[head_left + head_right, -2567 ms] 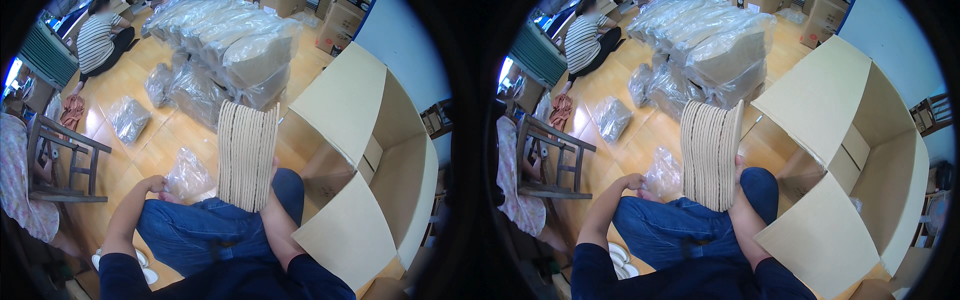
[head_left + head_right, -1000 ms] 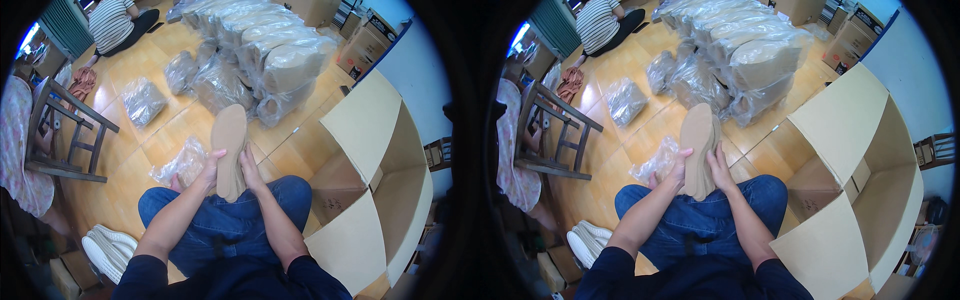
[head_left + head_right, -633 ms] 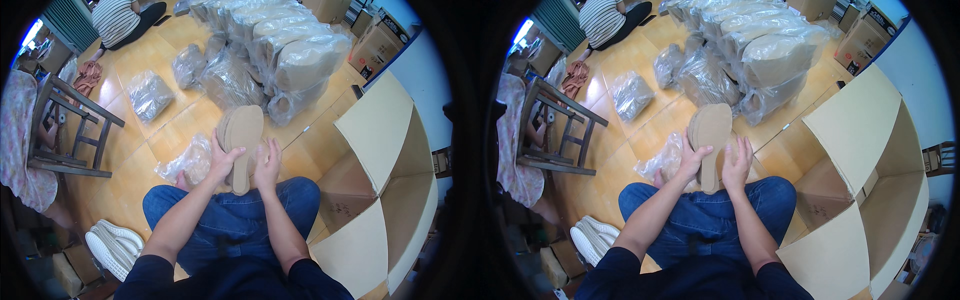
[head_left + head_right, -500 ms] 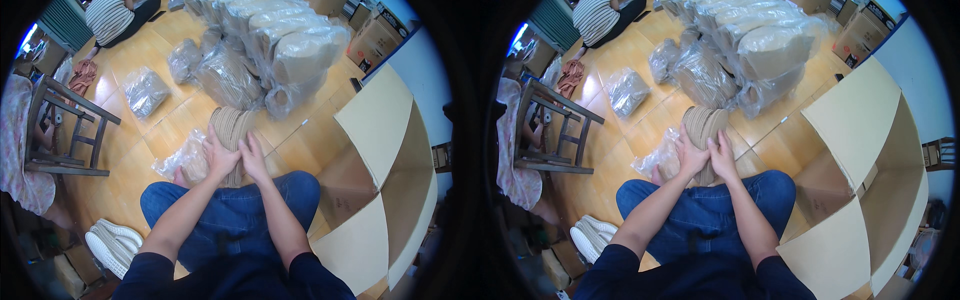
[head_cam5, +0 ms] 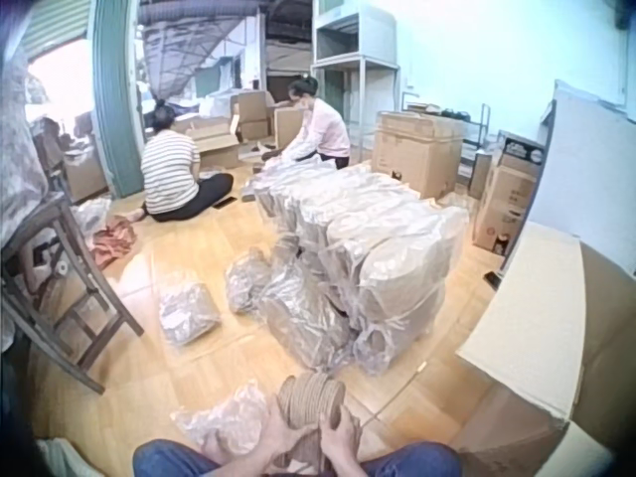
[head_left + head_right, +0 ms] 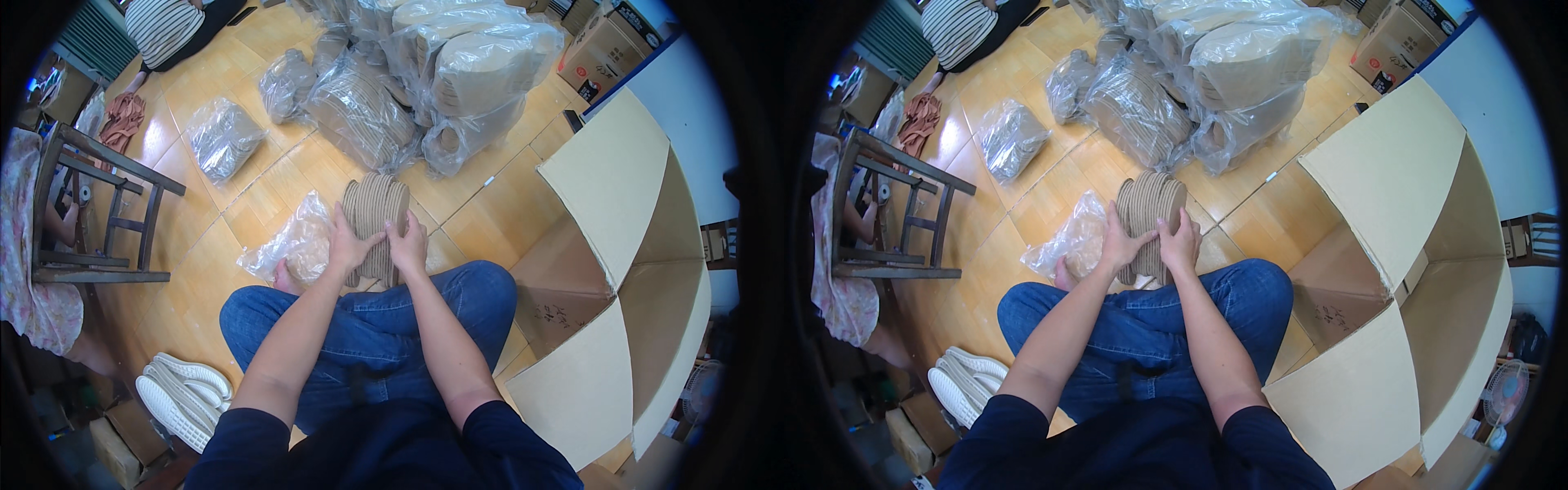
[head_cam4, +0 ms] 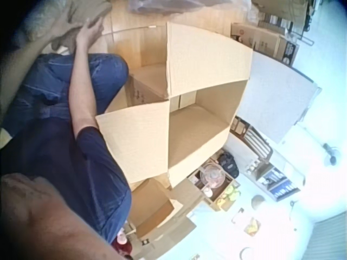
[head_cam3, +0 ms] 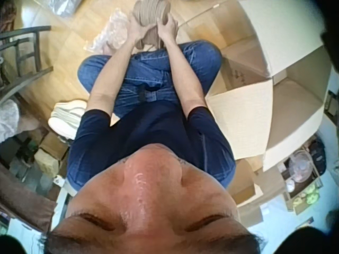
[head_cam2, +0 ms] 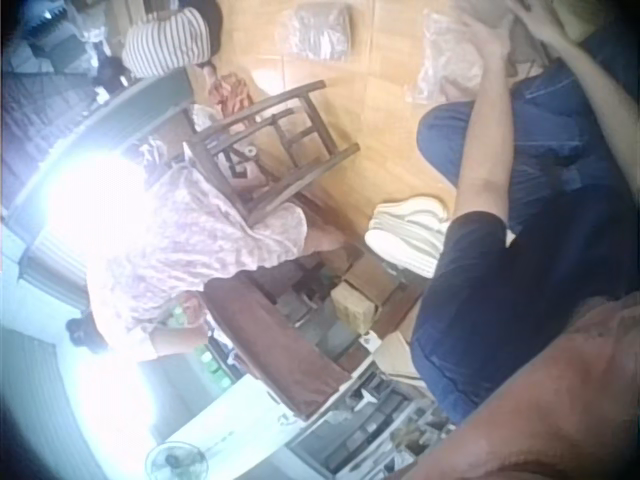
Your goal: The person sits on the floor and stacks shoe insoles, places them into plastic bags, and puts the bags into a cardboard box. The person repeats this process multiple times.
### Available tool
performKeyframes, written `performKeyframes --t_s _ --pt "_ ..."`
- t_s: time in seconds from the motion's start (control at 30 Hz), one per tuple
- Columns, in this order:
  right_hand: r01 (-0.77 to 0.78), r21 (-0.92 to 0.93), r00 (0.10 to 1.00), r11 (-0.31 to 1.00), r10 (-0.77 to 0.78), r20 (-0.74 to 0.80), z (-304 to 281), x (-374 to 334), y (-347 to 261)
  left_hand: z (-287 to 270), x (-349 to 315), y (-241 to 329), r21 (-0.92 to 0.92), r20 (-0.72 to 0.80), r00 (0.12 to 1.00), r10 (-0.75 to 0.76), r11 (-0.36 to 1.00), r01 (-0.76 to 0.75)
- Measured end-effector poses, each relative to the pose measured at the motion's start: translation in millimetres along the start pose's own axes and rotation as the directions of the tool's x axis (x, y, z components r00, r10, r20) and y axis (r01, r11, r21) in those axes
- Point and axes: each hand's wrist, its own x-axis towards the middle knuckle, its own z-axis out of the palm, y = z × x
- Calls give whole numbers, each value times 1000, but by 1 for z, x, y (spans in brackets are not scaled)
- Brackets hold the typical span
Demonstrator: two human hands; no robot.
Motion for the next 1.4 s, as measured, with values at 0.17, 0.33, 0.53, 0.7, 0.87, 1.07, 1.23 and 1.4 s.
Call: performKeyframes --t_s 0.17,0.33,0.53,0.7,0.87,1.07,1.23,1.4 --pt "-57 -45 998 997 58 36 -2 -1 -4 1 -2 0 30 41 999 -1 1000 0" --pt "14 -149 999 989 -19 -30 -2 -4 -8 -1 -6 7 106 58 998 -30 994 24" --pt "-19 -203 998 979 5 -67 -5 -10 -17 -4 -6 12 86 28 994 -108 991 105" --pt "-57 -283 997 958 71 41 -11 -10 -22 -1 -5 9 156 -58 993 -105 981 112" --pt "-210 -178 971 961 185 -149 -16 -2 -15 0 -5 3 158 -99 993 -68 984 83" --pt "24 210 974 977 25 -227 -38 -3 -22 -17 -4 37 -217 -66 997 -30 976 15" --pt "-2 890 935 455 -314 163 -75 -18 -70 -57 -27 90 -843 466 857 221 406 353" --pt "314 635 860 706 -495 125 -82 -16 -106 -81 -24 93 -844 526 759 383 130 520"
